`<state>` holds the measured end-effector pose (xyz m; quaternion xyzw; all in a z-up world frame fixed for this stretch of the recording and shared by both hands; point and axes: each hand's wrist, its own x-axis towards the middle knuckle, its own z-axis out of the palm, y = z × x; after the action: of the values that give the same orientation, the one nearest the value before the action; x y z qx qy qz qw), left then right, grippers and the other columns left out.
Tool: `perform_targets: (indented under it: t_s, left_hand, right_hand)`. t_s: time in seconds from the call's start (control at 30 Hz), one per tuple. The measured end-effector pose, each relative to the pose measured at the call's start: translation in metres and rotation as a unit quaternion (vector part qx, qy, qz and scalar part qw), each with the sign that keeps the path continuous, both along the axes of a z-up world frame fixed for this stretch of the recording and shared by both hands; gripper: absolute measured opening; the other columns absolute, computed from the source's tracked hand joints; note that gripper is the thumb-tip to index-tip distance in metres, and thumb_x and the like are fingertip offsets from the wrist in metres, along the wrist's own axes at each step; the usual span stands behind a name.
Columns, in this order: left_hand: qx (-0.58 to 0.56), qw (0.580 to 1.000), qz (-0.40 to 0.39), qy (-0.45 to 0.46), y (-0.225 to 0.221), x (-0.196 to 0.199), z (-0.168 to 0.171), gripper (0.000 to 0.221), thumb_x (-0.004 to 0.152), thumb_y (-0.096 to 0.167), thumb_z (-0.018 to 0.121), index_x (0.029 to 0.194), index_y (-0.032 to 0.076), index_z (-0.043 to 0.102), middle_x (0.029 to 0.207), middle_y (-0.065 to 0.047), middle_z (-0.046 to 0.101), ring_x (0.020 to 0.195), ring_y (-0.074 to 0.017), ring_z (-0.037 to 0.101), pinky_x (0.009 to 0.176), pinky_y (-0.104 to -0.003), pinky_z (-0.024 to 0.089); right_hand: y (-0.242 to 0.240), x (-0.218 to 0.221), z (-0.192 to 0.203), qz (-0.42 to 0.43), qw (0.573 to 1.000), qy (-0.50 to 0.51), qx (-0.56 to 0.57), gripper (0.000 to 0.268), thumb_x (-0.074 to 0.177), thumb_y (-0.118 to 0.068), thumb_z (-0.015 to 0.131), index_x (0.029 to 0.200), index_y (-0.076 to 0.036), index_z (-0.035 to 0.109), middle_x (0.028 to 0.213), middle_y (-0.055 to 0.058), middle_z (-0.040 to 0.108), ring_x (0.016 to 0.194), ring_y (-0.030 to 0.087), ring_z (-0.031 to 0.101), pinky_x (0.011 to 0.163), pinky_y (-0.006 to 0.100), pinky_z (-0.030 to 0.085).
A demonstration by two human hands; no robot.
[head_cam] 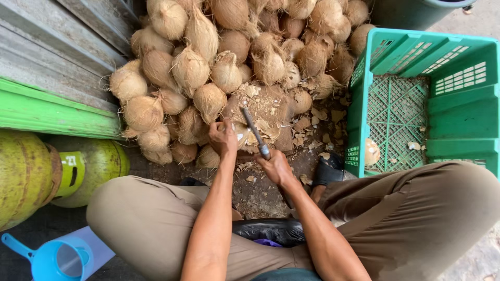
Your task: The person sits on the ground and uses a machete to peel the husk off coconuts. They repeatedly strike the coconut against a wooden block to remove the outer layer and place the peeled coconuts into a green crate.
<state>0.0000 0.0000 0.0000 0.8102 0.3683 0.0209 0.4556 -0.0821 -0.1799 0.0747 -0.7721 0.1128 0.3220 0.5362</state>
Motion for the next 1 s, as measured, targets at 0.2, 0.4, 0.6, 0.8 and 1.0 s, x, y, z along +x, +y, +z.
perform_targets:
  t_s: [0.2, 0.4, 0.6, 0.8, 1.0]
  left_hand:
    - [-0.166, 0.981, 0.071, -0.074, 0.015, -0.003, 0.027, 0.052, 0.085, 0.052, 0.080, 0.078, 0.010, 0.050, 0.074, -0.003, 0.048, 0.066, -0.0162, 0.045, 0.063, -0.037, 0.042]
    - [-0.180, 0.967, 0.073, -0.164, 0.023, 0.004, 0.025, 0.025, 0.091, 0.031, 0.065, 0.080, 0.012, 0.056, 0.076, 0.000, 0.048, 0.065, -0.0122, 0.043, 0.061, -0.030, 0.040]
    - [-0.084, 0.991, 0.015, -0.105, 0.008, -0.010, 0.036, 0.026, 0.090, 0.044, 0.056, 0.082, 0.018, 0.056, 0.073, 0.006, 0.055, 0.053, -0.0085, 0.049, 0.044, -0.031, 0.039]
    - [0.027, 0.998, 0.014, -0.061, 0.002, -0.005, 0.018, 0.038, 0.104, 0.047, 0.047, 0.083, 0.015, 0.050, 0.071, 0.000, 0.048, 0.058, -0.0140, 0.039, 0.052, -0.032, 0.031]
    - [0.062, 0.992, 0.000, -0.113, 0.000, -0.003, 0.010, 0.034, 0.100, 0.044, 0.046, 0.077, 0.020, 0.051, 0.067, 0.006, 0.052, 0.059, -0.0100, 0.047, 0.054, -0.030, 0.037]
  right_hand:
    - [0.016, -0.012, 0.009, 0.000, 0.998, -0.041, -0.045, 0.031, 0.102, -0.038, 0.054, 0.089, -0.014, 0.069, 0.057, 0.003, 0.047, 0.046, 0.016, 0.035, 0.047, 0.041, 0.034]
    - [0.021, -0.030, 0.004, 0.013, 0.978, -0.195, -0.076, 0.042, 0.101, -0.040, 0.065, 0.078, -0.006, 0.059, 0.059, 0.008, 0.057, 0.053, 0.019, 0.050, 0.054, 0.041, 0.044]
    - [0.013, -0.025, 0.015, -0.056, 0.995, -0.017, 0.079, 0.033, 0.096, -0.035, 0.063, 0.076, -0.009, 0.059, 0.056, -0.001, 0.051, 0.044, 0.017, 0.041, 0.044, 0.040, 0.037]
    - [0.015, -0.016, 0.029, -0.026, 0.989, -0.148, 0.008, 0.023, 0.098, -0.033, 0.061, 0.083, -0.019, 0.073, 0.055, -0.001, 0.043, 0.048, 0.010, 0.039, 0.048, 0.035, 0.035]
    - [0.013, -0.013, 0.028, -0.016, 0.993, -0.104, -0.056, 0.037, 0.099, -0.037, 0.064, 0.074, -0.010, 0.062, 0.056, -0.002, 0.053, 0.048, 0.010, 0.044, 0.048, 0.034, 0.041]
